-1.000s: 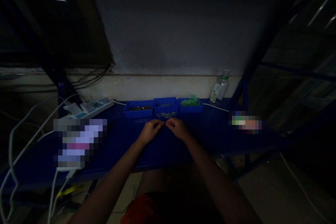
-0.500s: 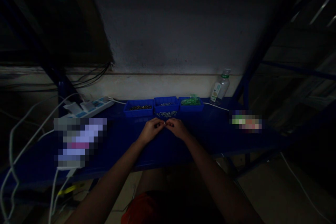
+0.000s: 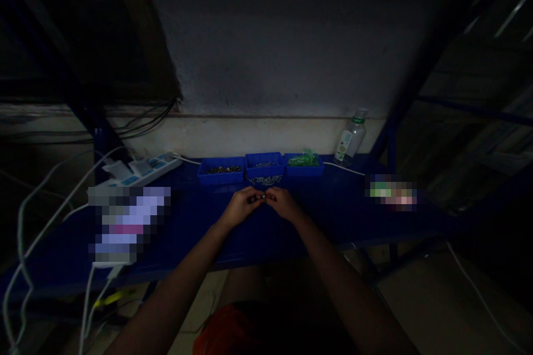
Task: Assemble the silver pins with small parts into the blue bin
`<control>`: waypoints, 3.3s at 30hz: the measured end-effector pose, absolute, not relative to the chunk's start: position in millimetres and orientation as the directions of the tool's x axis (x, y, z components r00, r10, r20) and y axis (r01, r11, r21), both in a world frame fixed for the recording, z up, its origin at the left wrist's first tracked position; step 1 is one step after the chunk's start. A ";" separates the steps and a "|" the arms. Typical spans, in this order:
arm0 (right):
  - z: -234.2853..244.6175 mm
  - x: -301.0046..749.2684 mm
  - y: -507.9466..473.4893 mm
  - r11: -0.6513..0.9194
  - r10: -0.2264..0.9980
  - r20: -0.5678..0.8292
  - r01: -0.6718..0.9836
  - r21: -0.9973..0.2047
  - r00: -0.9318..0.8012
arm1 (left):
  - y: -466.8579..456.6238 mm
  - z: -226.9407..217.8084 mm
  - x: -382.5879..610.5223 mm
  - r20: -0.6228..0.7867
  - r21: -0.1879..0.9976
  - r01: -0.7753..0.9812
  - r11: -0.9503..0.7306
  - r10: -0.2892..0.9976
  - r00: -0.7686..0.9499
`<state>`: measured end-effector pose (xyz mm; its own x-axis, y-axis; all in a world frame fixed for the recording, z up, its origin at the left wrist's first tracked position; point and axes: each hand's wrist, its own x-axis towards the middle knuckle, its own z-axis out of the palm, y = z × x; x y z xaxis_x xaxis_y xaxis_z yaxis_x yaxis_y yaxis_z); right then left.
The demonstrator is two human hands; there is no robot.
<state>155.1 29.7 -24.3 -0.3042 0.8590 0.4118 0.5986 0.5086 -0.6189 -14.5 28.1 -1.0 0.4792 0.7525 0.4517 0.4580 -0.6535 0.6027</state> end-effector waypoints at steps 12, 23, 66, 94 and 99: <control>-14.2 154.7 25.2 0.513 0.850 0.479 0.544 -0.663 -0.218 | 31.9 -0.2 -18.0 0.393 0.546 0.587 -0.598 0.801 0.450; -18.3 156.0 28.1 0.505 0.856 0.483 0.507 -0.699 -0.186 | 32.3 -0.3 -17.6 0.413 0.608 0.527 -0.594 0.803 0.429; -32.7 154.0 41.1 0.176 0.924 0.382 0.889 -0.422 -0.002 | 36.9 -11.2 -19.9 0.359 0.345 0.770 -0.537 0.833 0.421; -26.5 153.2 33.2 0.558 0.817 0.480 0.650 -0.516 -0.321 | 36.7 -7.5 -20.3 0.395 0.519 0.624 -0.585 0.811 0.431; -27.3 153.1 32.2 0.556 0.817 0.482 0.653 -0.515 -0.316 | 37.2 -8.0 -20.5 0.395 0.563 0.589 -0.580 0.815 0.424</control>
<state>153.1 32.2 -27.3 -0.3159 0.8172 0.4821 0.6526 0.5560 -0.5148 -20.5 37.2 -8.0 0.4245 0.8149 0.3947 0.5894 -0.5796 0.5627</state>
